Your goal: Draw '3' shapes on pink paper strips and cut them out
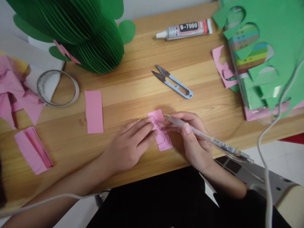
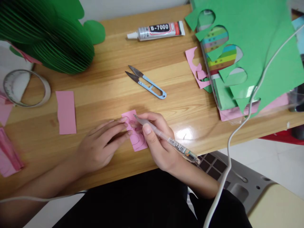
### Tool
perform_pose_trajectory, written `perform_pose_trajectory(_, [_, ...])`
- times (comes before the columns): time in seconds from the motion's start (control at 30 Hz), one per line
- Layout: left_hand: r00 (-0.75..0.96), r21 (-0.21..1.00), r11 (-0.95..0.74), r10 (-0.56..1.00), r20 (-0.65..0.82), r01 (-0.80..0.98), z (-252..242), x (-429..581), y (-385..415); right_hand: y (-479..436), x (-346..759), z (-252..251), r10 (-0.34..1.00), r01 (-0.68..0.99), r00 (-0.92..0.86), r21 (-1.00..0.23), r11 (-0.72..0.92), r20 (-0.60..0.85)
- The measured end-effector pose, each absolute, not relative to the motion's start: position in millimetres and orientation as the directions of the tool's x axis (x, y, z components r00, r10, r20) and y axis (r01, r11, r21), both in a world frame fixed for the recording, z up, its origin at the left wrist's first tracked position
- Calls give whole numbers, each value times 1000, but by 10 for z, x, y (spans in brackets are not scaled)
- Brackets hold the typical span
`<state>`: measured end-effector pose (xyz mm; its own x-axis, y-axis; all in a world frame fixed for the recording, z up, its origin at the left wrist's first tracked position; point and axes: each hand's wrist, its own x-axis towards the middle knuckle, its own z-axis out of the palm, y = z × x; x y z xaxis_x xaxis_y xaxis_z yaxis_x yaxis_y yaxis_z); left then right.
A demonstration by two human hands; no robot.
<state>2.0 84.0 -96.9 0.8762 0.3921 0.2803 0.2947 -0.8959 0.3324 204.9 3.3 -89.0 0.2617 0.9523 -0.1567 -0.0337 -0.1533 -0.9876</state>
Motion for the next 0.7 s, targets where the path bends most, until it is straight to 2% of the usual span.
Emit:
perform_pose_trajectory(0.37, [881, 284, -916, 366, 298, 284, -962, 34, 848, -15, 2021, -910, 968, 7, 235, -996, -93, -88])
perform_pose_trajectory(0.57, [881, 297, -911, 373, 292, 287, -961, 34, 850, -7, 2026, -878, 947, 190, 322, -980, -61, 4])
perform_pose_trajectory(0.7, [883, 273, -919, 362, 299, 285, -958, 37, 851, -14, 2032, -863, 968, 222, 252, -974, -49, 9])
